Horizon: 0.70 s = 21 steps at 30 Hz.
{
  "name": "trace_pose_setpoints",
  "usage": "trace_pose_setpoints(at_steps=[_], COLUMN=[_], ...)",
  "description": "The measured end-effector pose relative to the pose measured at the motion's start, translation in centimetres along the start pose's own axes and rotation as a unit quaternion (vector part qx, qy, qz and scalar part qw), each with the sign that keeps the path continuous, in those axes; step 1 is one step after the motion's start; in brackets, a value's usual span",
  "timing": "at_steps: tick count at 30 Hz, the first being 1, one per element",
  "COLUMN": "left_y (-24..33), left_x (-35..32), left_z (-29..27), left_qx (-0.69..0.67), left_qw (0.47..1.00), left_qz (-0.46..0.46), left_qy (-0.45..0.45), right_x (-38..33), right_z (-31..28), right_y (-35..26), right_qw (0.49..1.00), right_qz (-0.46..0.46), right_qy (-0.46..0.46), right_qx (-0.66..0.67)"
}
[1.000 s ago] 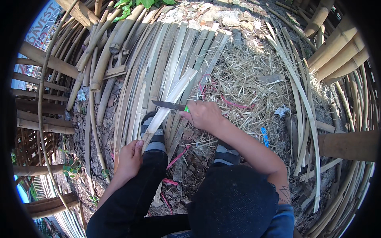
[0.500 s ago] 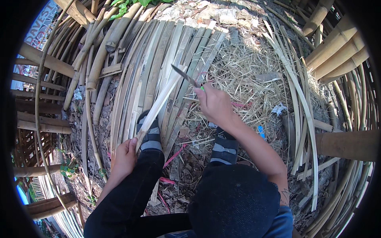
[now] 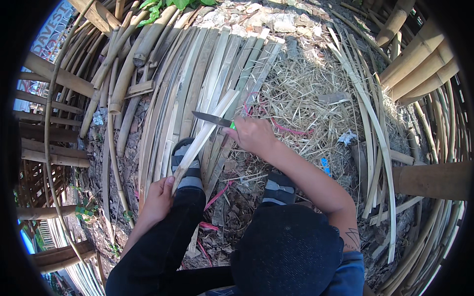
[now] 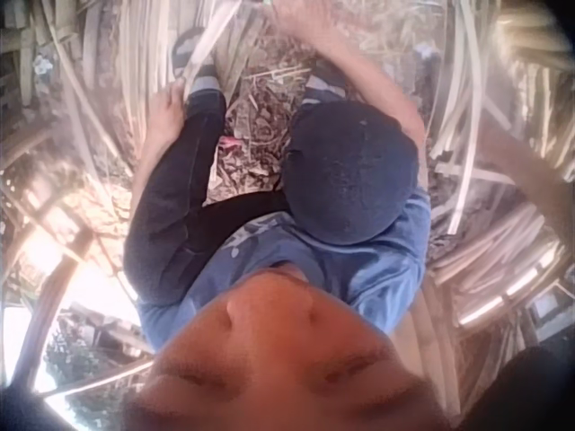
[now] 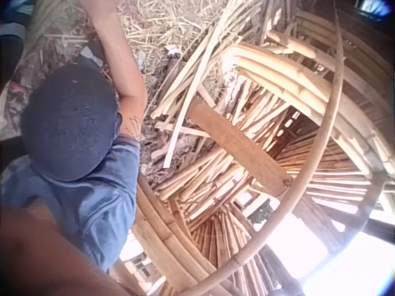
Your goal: Using a knife to scrape and smooth thin strips of bamboo wood.
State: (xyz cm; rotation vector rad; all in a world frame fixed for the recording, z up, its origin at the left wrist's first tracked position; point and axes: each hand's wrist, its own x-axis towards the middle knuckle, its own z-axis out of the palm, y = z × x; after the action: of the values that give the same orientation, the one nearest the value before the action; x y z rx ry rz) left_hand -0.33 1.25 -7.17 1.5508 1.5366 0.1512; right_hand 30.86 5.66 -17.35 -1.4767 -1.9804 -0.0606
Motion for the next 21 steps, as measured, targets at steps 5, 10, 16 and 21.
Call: trace_pose_setpoints(at_steps=[5, 10, 16, 21], left_y=[1.0, 1.2, 1.4, 0.8], left_x=[-0.2, 0.4, 0.6, 0.6], left_z=[-0.2, 0.0, 0.5, 0.6], left_qx=[-0.077, -0.138, -0.154, -0.112], left_qw=[0.995, 0.985, 0.984, 0.99], left_qz=[-0.04, -0.089, -0.081, -0.073], left_qy=[-0.049, -0.043, -0.046, -0.053], right_x=[-1.2, -1.0, -2.2, -1.9], right_z=[-0.8, -2.6, 0.1, 0.3], right_y=[9.4, -0.1, -9.6, -8.4], right_qw=[0.976, 0.971, 0.981, 0.989], right_qz=[0.215, 0.176, -0.047, -0.117], right_qy=[0.04, 0.049, -0.008, 0.006], right_qx=[-0.014, 0.157, 0.188, 0.09])
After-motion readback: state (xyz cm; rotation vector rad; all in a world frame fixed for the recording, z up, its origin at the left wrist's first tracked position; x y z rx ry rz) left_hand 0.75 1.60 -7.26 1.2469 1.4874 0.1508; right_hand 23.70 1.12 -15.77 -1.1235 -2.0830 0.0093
